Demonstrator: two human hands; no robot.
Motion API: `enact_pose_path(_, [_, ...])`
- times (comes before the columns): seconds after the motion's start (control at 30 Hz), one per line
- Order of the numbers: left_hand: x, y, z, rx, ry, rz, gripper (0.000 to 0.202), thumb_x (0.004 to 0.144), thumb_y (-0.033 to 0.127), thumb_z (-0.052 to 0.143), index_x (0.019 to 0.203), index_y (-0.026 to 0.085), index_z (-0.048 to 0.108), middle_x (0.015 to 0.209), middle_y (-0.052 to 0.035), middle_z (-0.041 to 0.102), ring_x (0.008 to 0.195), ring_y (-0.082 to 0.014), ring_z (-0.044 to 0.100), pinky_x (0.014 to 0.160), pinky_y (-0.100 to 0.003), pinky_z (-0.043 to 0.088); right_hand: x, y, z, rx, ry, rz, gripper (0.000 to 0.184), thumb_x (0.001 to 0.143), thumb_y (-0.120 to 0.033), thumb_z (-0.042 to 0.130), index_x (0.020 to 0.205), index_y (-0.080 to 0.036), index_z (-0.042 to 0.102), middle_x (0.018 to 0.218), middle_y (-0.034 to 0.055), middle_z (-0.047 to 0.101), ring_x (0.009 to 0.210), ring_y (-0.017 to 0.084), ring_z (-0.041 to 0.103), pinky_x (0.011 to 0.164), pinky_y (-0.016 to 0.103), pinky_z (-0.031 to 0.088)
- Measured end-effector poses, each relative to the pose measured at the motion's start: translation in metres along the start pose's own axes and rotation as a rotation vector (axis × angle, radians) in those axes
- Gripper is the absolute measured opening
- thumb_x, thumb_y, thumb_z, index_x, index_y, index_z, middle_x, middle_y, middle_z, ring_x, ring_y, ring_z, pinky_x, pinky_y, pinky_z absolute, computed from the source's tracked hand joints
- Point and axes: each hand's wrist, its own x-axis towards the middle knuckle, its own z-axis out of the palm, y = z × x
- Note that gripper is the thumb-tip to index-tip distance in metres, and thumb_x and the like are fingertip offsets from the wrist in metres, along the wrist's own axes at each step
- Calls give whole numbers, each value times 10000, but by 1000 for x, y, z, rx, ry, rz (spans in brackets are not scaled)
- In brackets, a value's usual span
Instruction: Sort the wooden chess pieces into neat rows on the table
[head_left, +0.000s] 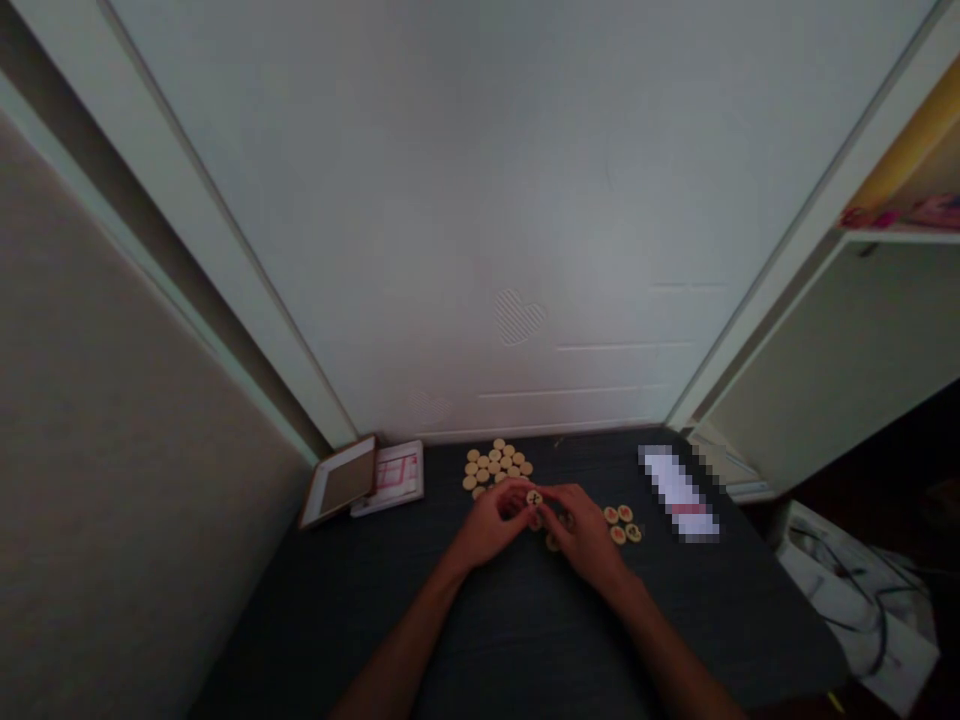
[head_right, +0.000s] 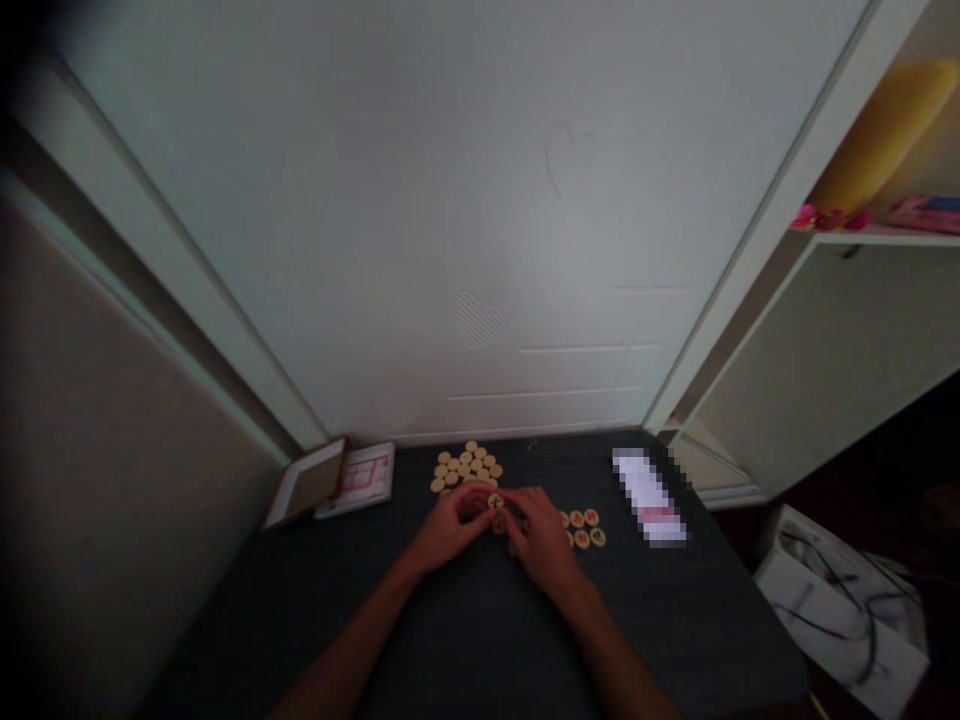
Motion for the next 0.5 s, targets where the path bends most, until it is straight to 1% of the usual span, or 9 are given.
enact_pose_path(0.1, [-13, 22, -1, 228, -61, 33, 244, 886, 305, 674, 1113, 216, 688, 911, -21, 746, 789, -164, 671, 723, -263, 527, -20, -8, -4, 12, 17, 38, 253, 961, -255, 575, 1196, -255, 670, 1082, 67, 729, 985, 234, 673, 869, 386, 553])
enact_pose_path(0.2, [-36, 33, 0, 365, -109, 33, 246, 908, 311, 642, 1142, 245, 681, 936, -7, 755, 793, -163, 669, 716, -252, 504, -50, -17, -5, 35, 32, 65, 248, 973, -263, 544, 1184, -246, 673, 1092, 73, 730, 988, 227, 685, 883, 374, 559])
enact_pose_path(0.27, [-53, 32, 2, 456, -96, 16, 239, 914, 328, 632, 1138, 260, 681, 913, -1, 754, 777, -172, 669, 717, -263, 498, -71, -22, -5, 39, 43, 82, 230, 978, -276, 533, 1147, -245, 686, 1072, 71, 736, 971, 224, 696, 870, 362, 570])
enact_pose_path(0.3, [-60, 29, 3, 510, -84, 11, 229, 909, 334, 637, 1122, 265, 685, 894, 1, 749, 772, -180, 667, 728, -275, 496, -80, -23, -5, 39, 28, 90, 229, 982, -283, 528, 1141, -246, 688, 1060, 70, 739, 967, 223, 699, 861, 356, 576])
enact_pose_path(0.37, [-71, 23, 7, 623, -62, 17, 202, 897, 330, 652, 1088, 275, 690, 893, 2, 736, 789, -198, 664, 795, -316, 489, -94, -24, -5, 26, 19, 102, 223, 987, -301, 523, 1111, -250, 701, 1020, 68, 745, 944, 227, 706, 844, 357, 585])
enact_pose_path(0.43, [-77, 18, 10, 715, -40, 40, 177, 897, 315, 650, 1066, 278, 687, 965, -7, 723, 847, -213, 665, 889, -369, 464, -102, -22, -4, 9, 15, 105, 221, 992, -313, 517, 1081, -251, 709, 987, 69, 747, 923, 233, 710, 835, 366, 589])
enact_pose_path(0.5, [-79, 15, 13, 771, -13, 68, 183, 911, 302, 632, 1088, 273, 671, 1043, -23, 705, 924, -229, 662, 951, -407, 434, -106, -18, -3, -7, 11, 98, 218, 996, -309, 510, 1069, -252, 707, 970, 68, 743, 908, 233, 708, 829, 372, 592])
